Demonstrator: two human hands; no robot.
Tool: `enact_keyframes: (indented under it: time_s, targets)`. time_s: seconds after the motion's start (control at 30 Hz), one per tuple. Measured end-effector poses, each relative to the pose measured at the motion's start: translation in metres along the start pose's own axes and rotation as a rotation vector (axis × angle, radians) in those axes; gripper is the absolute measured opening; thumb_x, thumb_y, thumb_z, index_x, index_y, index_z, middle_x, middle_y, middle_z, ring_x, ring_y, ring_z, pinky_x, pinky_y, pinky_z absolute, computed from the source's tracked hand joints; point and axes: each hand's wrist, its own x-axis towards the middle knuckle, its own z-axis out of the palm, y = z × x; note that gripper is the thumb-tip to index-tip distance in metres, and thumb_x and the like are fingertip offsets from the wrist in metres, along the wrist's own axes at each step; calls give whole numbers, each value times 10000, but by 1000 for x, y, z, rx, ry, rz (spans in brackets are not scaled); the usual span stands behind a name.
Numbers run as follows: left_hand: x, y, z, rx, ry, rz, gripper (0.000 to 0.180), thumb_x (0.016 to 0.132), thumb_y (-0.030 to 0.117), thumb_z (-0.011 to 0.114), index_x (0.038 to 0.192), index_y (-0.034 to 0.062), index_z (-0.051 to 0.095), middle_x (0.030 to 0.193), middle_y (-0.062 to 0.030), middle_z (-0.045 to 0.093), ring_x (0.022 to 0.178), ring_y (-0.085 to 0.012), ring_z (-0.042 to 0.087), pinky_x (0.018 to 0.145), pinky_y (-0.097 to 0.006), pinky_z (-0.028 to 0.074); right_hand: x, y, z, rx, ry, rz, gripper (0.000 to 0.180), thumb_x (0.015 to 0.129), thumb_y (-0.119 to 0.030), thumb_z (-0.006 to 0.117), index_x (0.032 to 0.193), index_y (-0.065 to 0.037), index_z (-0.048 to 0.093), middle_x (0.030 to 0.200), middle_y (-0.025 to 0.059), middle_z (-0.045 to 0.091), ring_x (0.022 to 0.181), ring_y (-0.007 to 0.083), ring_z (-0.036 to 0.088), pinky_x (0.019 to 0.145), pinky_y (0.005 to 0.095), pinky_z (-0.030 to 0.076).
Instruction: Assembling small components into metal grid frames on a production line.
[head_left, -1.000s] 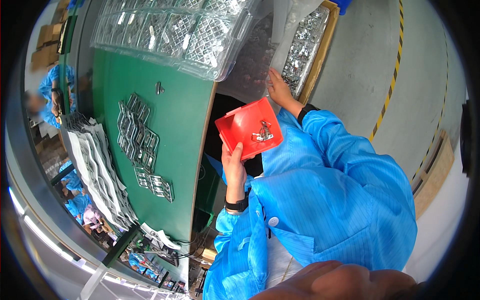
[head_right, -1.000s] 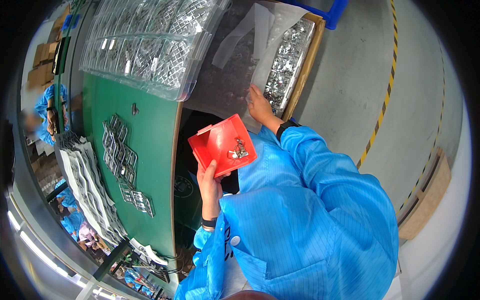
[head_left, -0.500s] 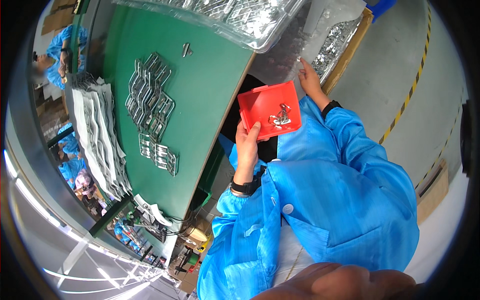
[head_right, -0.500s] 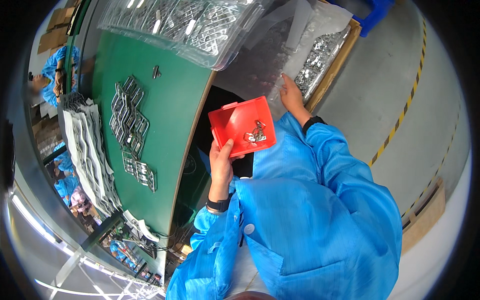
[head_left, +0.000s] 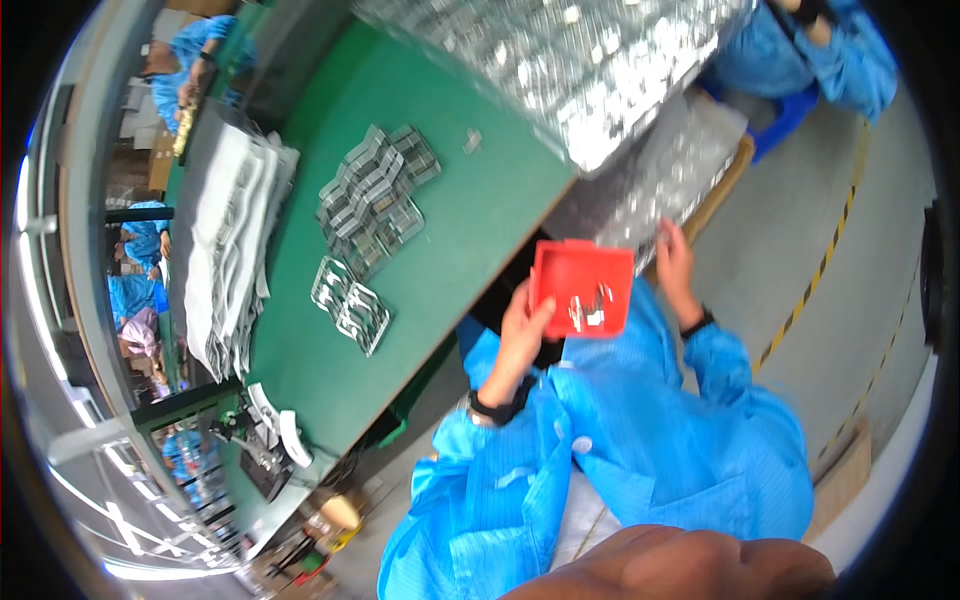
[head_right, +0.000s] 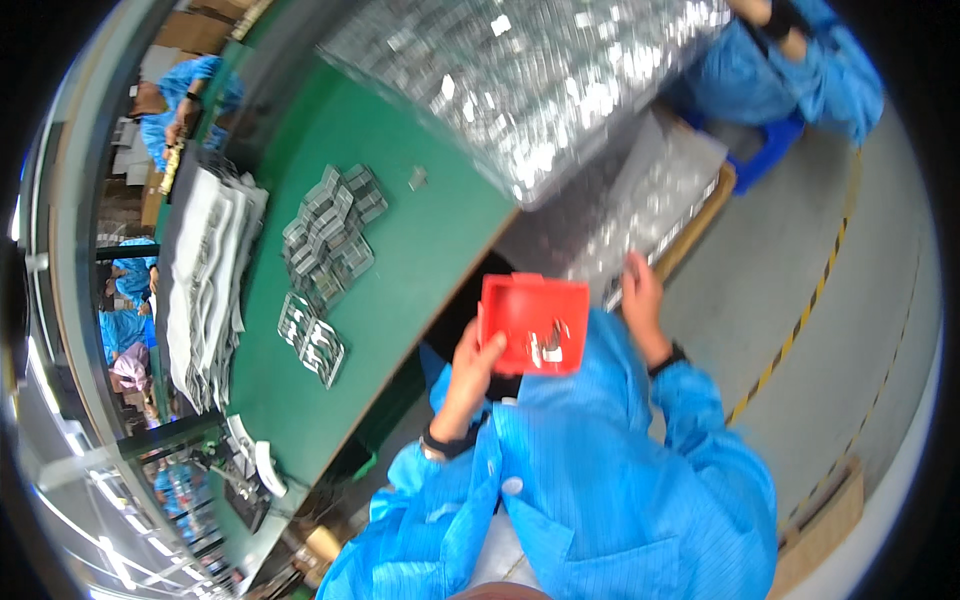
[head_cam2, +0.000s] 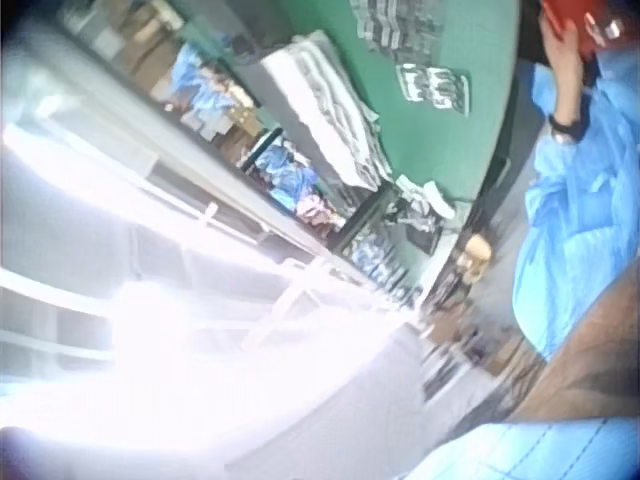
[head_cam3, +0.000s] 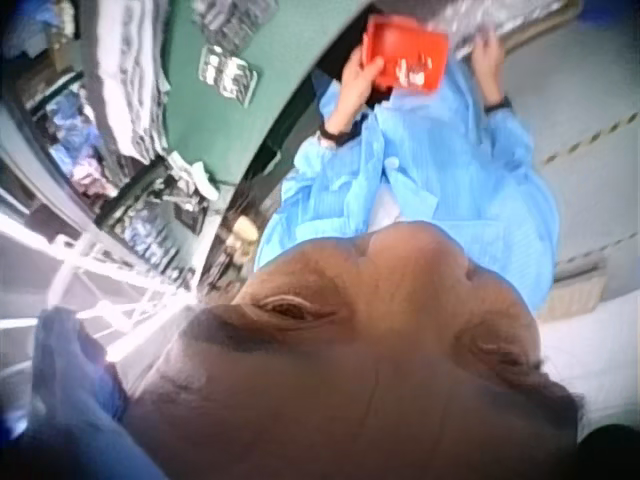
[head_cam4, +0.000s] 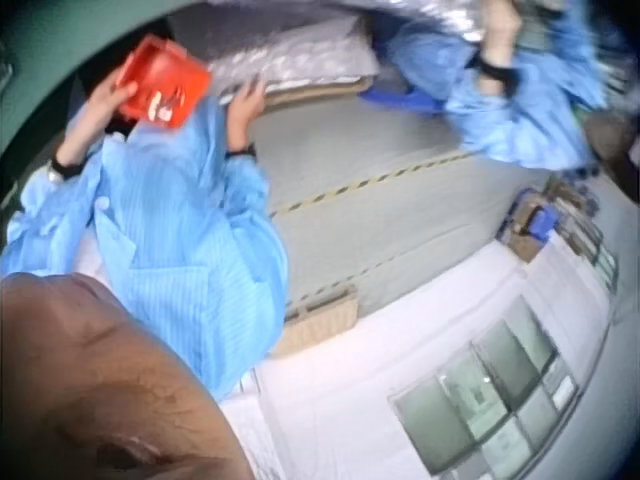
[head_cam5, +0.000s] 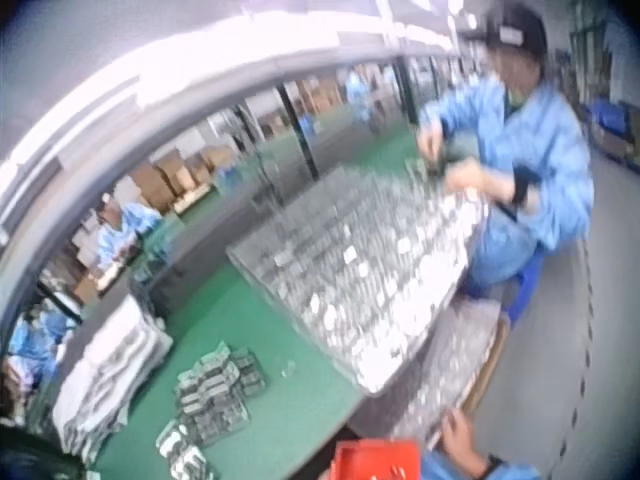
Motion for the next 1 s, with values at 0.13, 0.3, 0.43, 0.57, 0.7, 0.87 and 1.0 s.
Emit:
enact_keyframes:
  time_s: [0.13,0.3,0.43,0.57,0.7,0.87,1.0]
  targets:
    - [-25,15,10,22,-127,46,525,920,260,575,1346,14,392,1085,-60,591,831,-93,582,670,-224,483,-13,-98,-57,171,-74,-155,382,819,53,495,1198,16,531,973,159,653,839,227,663,708,308,524]
    - [-45,51,3,-32,-124,249,510,933,302,553,1327,3,427,1193,-81,557,1063,-129,534,909,-275,431,-15,-191,-85,3,-232,-812,505,663,111,553,1157,6,562,783,146,638,628,309,633,538,338,508]
    - [-62,84,-18,-128,-69,195,526,950,394,487,1341,45,434,1003,-27,615,690,-60,599,520,-197,482,-9,-237,-89,-21,-234,-1091,439,666,63,607,1098,-19,609,785,113,638,606,257,622,506,333,487]
    - [-70,94,-52,-75,-17,257,561,943,432,480,1342,41,432,1013,-50,614,740,-91,614,531,-201,495,-7,-281,-67,-183,-402,-1311,308,689,-69,648,997,-52,656,757,64,608,567,184,578,469,306,453]
    - [-86,117,-76,-139,44,267,584,955,480,413,1324,29,445,1025,-78,623,737,-123,627,544,-230,509,7,-319,-39,-188,-493,-1469,312,676,-83,640,985,-42,647,723,58,593,574,193,594,465,303,456]
    - [-111,138,-123,-325,177,480,534,961,459,408,1277,35,477,1054,-108,637,694,-185,648,572,-255,518,40,-394,-5,-24,-496,-1481,268,712,-51,670,979,-44,643,704,82,611,596,233,620,490,326,488]
    - [-116,130,-157,406,857,712,458,814,189,682,1214,23,532,1022,-97,638,604,-144,597,550,-271,482,86,-482,16,86,-328,-1442,248,715,-43,684,961,-37,658,804,115,663,656,276,643,574,346,513]
